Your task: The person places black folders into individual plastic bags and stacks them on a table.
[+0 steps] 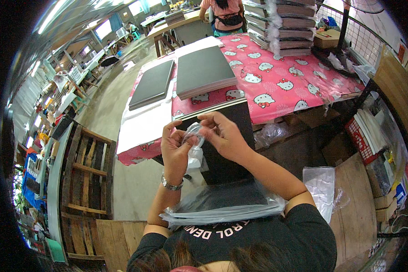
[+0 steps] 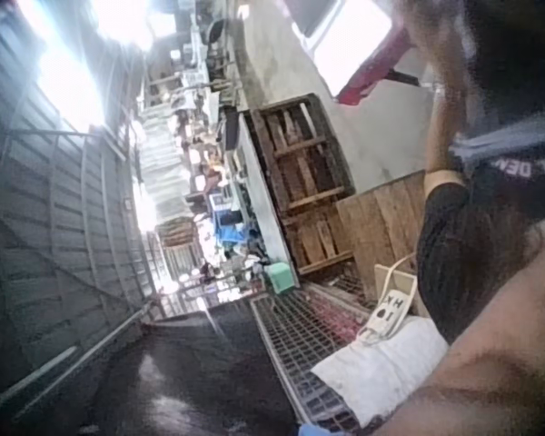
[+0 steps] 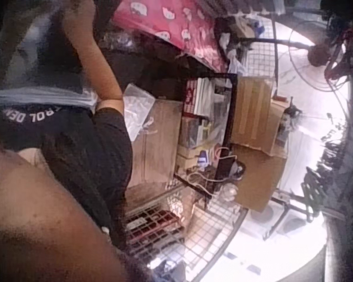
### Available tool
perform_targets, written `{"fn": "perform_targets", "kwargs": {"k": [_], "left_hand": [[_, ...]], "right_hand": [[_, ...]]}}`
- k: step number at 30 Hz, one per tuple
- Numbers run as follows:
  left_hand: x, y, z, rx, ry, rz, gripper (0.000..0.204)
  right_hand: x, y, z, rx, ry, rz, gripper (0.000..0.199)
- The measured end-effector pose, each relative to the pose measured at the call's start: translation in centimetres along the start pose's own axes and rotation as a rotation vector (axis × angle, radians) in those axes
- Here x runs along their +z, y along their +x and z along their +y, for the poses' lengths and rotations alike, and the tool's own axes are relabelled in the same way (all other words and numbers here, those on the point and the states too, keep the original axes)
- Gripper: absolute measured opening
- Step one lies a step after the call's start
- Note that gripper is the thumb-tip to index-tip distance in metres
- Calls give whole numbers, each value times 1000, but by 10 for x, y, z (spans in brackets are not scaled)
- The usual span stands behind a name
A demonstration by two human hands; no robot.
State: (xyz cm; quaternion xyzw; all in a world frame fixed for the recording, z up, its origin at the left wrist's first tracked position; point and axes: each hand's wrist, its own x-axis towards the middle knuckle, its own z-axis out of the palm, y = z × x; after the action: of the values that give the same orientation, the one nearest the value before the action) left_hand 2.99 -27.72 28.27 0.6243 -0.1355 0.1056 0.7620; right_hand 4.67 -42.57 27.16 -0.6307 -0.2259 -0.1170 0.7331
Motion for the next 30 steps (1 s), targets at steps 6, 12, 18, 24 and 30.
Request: {"fn": "perform_targets", "kwargs": {"k": [6,12,18,24,30], "left_hand": [[1,-1,2,71,202,9,49],[8,-7,-6,25,258,-41,60],[1,-1,2,8,44,-22,63],[-5,-2,-16,27,158,-96,54],[-28,-13,-29,-262,-57,-311,19]], "right_hand": [[-12,2,12,188,68,30,8],[-18,11,16,100,6,21,8],[-19,5,12,228,117,-64,10],[-10,6,19,-84,-140,77,8],[-20,-27,18,438,475,-120,18]]}}
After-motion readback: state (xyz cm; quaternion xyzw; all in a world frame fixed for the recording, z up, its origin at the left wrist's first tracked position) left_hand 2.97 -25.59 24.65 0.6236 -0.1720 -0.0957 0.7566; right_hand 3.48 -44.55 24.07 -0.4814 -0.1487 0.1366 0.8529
